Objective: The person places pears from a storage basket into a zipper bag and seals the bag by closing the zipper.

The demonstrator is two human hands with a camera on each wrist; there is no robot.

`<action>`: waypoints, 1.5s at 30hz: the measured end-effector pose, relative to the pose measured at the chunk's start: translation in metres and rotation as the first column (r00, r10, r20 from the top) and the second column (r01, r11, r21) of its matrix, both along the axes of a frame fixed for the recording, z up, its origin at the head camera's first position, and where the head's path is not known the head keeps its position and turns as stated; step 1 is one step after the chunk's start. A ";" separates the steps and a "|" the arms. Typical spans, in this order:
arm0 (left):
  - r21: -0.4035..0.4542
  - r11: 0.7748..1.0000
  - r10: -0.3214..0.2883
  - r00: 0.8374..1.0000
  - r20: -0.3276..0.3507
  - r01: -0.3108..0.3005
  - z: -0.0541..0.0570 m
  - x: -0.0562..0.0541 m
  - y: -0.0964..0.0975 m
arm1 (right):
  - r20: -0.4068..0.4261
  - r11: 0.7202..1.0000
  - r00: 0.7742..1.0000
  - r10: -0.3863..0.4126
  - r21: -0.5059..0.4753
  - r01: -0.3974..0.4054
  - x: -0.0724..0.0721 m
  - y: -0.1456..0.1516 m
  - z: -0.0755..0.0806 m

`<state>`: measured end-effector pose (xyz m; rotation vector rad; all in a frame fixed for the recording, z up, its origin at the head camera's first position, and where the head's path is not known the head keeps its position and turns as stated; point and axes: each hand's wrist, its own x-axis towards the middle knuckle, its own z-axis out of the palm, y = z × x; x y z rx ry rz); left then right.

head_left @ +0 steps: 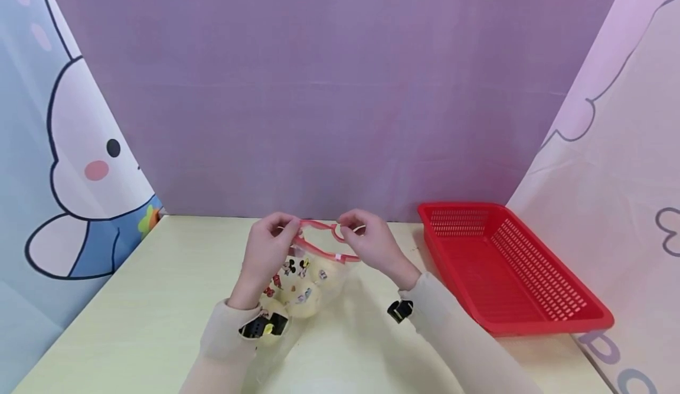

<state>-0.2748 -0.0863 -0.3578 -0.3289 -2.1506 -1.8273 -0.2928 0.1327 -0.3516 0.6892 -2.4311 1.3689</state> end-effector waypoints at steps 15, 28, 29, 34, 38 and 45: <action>-0.006 1.000 0.004 1.000 0.011 -0.004 0.003 0.005 0.003 | -0.004 0.975 0.999 0.034 0.221 -0.032 -0.021 0.004 0.008; -0.025 0.999 -0.019 0.999 0.032 0.019 -0.002 0.001 0.005 | 0.053 0.959 0.994 0.101 0.260 -0.111 -0.035 0.001 -0.013; -0.026 0.999 -0.022 0.999 0.033 0.023 -0.003 0.001 0.005 | 0.057 0.962 0.994 0.096 0.252 -0.107 -0.035 0.001 -0.014; -0.022 0.999 -0.047 0.998 0.030 0.048 -0.004 0.001 0.004 | 0.068 0.966 0.995 0.068 0.243 -0.083 -0.037 0.002 -0.014; -0.062 0.996 -0.060 0.998 0.023 0.061 -0.004 0.001 0.004 | 0.072 0.964 0.996 0.057 0.254 -0.074 -0.038 0.004 -0.014; -0.170 0.984 0.011 0.959 -0.284 -0.061 0.001 0.010 0.009 | 0.080 0.967 0.995 0.061 0.241 -0.079 -0.039 0.008 -0.015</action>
